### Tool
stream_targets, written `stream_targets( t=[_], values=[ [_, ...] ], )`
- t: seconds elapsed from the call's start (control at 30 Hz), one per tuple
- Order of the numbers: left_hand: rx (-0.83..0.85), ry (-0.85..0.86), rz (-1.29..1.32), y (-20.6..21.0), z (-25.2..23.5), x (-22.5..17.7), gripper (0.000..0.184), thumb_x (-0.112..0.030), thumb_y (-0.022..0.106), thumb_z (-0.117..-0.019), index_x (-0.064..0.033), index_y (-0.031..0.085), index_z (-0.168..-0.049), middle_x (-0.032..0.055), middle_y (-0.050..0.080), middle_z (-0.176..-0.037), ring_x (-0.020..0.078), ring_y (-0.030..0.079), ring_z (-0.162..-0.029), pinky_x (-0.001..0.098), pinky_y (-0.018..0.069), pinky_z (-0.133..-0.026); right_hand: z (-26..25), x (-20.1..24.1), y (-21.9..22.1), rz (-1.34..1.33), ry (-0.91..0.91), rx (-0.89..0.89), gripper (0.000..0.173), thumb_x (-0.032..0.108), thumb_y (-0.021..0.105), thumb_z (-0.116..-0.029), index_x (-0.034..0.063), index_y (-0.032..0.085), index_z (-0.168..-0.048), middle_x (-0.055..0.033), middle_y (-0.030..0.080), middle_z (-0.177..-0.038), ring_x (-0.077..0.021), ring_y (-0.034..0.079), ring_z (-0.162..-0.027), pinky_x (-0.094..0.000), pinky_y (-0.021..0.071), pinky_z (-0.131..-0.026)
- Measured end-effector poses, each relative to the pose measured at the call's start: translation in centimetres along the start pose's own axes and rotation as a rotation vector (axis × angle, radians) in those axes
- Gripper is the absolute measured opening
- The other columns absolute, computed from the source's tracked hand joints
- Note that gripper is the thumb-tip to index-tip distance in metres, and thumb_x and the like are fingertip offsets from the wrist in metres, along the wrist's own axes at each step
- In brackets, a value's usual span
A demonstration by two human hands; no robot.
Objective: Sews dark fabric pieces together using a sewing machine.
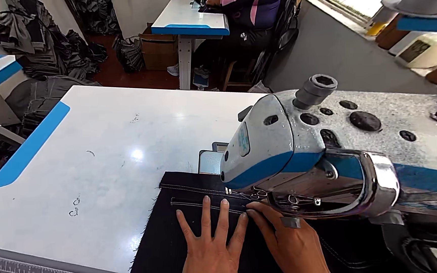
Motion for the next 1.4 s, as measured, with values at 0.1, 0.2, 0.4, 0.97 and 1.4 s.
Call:
stream_targets(
  t=[0.1,0.2,0.4,0.97,1.4],
  values=[
    [-0.002,0.006,-0.01,0.0,0.0,0.0,0.103,-0.092,0.039,-0.0765,-0.0299,0.041,-0.158,0.0168,0.04,-0.161,0.057,0.031,-0.145,0.0913,0.0184,-0.094,-0.4,0.2,0.2,0.027,0.045,0.019,0.038,0.042,0.053,-0.0976,0.0135,0.077,-0.092,-0.0083,0.075,-0.085,-0.0297,0.074,-0.077,-0.0441,0.0553,-0.059],
    [-0.002,0.011,-0.015,-0.1,0.0,0.0,0.102,-0.092,0.039,-0.0767,-0.0298,0.042,-0.158,0.0168,0.04,-0.161,0.0568,0.032,-0.145,0.0912,0.0188,-0.094,-0.8,0.5,0.6,0.042,0.078,0.068,0.037,0.041,0.054,-0.097,0.0111,0.075,-0.091,-0.0097,0.073,-0.084,-0.0319,0.073,-0.08,-0.0486,0.0562,-0.063],
    [-0.004,-0.006,-0.018,-0.1,0.2,-0.1,0.102,-0.092,0.04,-0.0759,-0.0309,0.041,-0.158,0.0158,0.039,-0.162,0.0559,0.031,-0.146,0.0907,0.0188,-0.095,-0.8,0.6,0.8,0.072,0.045,0.088,0.037,0.037,0.052,-0.0991,0.0081,0.073,-0.089,-0.0132,0.072,-0.084,-0.0347,0.073,-0.083,-0.0491,0.0568,-0.065],
    [-0.025,0.01,-0.033,0.0,0.3,-0.1,0.106,-0.094,0.039,-0.0749,-0.0256,0.046,-0.156,0.0174,0.043,-0.159,0.0573,0.036,-0.143,0.0908,0.0191,-0.094,3.8,0.7,-1.7,-0.088,-0.021,0.086,0.028,0.021,0.055,-0.1042,0.0085,0.074,-0.12,-0.0119,0.073,-0.121,-0.0292,0.068,-0.118,-0.0401,0.0525,-0.1],
    [-0.008,0.057,-0.007,-0.5,0.3,0.1,0.106,-0.09,0.041,-0.079,-0.0169,0.047,-0.155,0.0114,0.041,-0.162,0.0581,0.032,-0.145,0.0904,0.0184,-0.095,4.2,0.5,-0.7,0.029,-0.095,0.007,0.039,0.004,0.05,-0.0961,0.0161,0.073,-0.126,-0.0042,0.071,-0.123,-0.022,0.065,-0.115,-0.0337,0.0501,-0.098]
  ],
)
Point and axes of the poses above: each hand's wrist, its own z-axis away from the middle knuckle, its own y-axis out of the palm, x = y × z, the point moved 1 cm from there along -z, towards the middle knuckle
